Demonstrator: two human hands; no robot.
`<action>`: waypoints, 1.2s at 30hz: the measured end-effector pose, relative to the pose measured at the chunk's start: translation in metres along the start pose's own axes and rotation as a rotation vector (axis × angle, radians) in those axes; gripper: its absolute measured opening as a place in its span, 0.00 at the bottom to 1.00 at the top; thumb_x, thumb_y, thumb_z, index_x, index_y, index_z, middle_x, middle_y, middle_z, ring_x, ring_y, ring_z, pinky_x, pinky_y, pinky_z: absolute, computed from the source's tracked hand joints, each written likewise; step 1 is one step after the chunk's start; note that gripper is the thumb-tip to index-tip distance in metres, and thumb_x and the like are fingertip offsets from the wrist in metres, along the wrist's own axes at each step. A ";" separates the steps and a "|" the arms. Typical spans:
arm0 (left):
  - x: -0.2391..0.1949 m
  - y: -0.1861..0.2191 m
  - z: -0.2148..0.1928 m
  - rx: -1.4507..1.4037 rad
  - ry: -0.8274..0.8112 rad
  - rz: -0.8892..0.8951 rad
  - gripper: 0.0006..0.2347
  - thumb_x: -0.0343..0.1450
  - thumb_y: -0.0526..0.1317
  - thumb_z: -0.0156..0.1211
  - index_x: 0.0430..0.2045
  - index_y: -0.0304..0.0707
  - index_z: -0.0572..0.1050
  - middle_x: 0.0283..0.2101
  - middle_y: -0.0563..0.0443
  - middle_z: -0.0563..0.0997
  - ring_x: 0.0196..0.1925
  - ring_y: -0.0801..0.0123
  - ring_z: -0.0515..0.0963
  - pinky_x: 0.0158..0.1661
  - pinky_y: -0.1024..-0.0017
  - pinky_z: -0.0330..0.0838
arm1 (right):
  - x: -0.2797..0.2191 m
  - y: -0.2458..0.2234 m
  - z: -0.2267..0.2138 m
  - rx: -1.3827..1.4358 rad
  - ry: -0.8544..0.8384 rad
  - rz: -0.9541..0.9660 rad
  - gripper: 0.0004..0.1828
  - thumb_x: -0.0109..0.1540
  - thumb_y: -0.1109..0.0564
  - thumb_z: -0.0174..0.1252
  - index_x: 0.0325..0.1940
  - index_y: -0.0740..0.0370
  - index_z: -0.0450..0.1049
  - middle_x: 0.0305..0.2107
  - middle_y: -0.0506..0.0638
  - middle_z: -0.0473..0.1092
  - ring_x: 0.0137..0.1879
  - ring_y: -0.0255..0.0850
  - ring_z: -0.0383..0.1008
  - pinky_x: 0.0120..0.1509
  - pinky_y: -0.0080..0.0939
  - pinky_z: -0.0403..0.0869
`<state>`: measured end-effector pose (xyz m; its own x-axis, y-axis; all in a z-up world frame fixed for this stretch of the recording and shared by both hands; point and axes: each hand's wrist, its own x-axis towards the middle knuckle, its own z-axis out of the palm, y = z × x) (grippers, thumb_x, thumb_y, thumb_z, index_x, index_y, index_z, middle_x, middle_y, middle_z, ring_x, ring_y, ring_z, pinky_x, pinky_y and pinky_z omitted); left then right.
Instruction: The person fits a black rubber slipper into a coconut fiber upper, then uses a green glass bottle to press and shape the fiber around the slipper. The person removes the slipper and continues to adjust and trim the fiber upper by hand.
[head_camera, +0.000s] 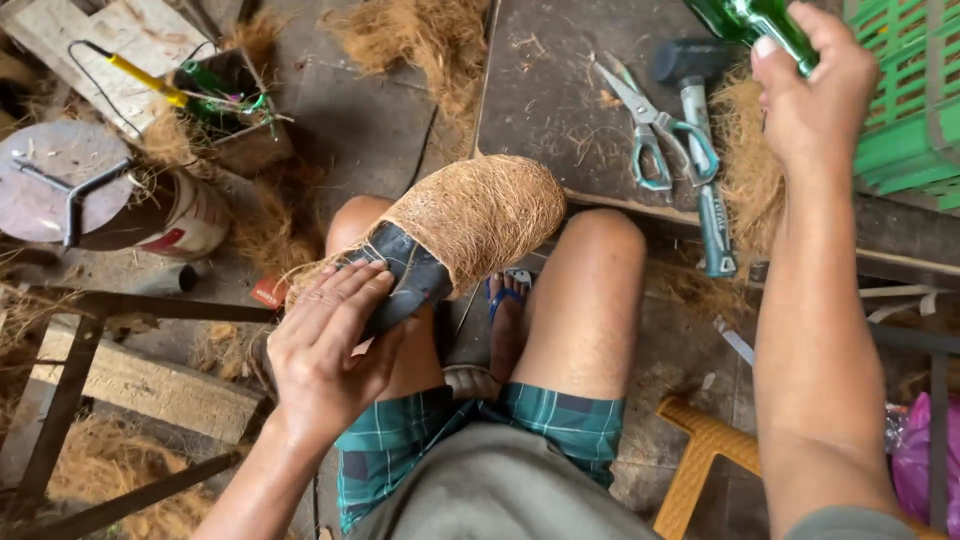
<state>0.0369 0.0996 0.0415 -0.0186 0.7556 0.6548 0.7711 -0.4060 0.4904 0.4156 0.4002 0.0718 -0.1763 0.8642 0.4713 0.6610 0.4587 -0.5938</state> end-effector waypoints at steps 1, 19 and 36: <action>0.002 0.001 0.001 0.001 0.008 0.011 0.13 0.68 0.38 0.68 0.41 0.25 0.78 0.45 0.38 0.83 0.49 0.54 0.84 0.57 0.59 0.75 | 0.006 0.001 0.001 0.000 0.011 -0.008 0.20 0.70 0.70 0.62 0.66 0.74 0.67 0.55 0.67 0.71 0.46 0.44 0.77 0.35 0.34 0.78; 0.027 0.007 0.083 -0.779 0.185 -0.968 0.17 0.59 0.35 0.71 0.40 0.35 0.76 0.44 0.49 0.82 0.45 0.72 0.80 0.49 0.76 0.75 | 0.000 0.056 0.007 -0.457 -0.079 0.441 0.10 0.68 0.63 0.54 0.48 0.58 0.79 0.49 0.60 0.72 0.56 0.55 0.71 0.64 0.55 0.70; 0.047 0.062 0.106 -0.752 0.307 -0.650 0.21 0.69 0.33 0.65 0.56 0.27 0.69 0.57 0.28 0.71 0.60 0.38 0.73 0.58 0.45 0.67 | -0.159 -0.124 0.146 1.304 -0.116 0.501 0.33 0.64 0.61 0.57 0.73 0.64 0.56 0.63 0.61 0.63 0.68 0.48 0.61 0.76 0.55 0.58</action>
<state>0.1516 0.1643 0.0413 -0.5308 0.8229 0.2028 -0.0390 -0.2628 0.9641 0.2550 0.2361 -0.0245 -0.2275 0.9737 0.0142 -0.4625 -0.0952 -0.8815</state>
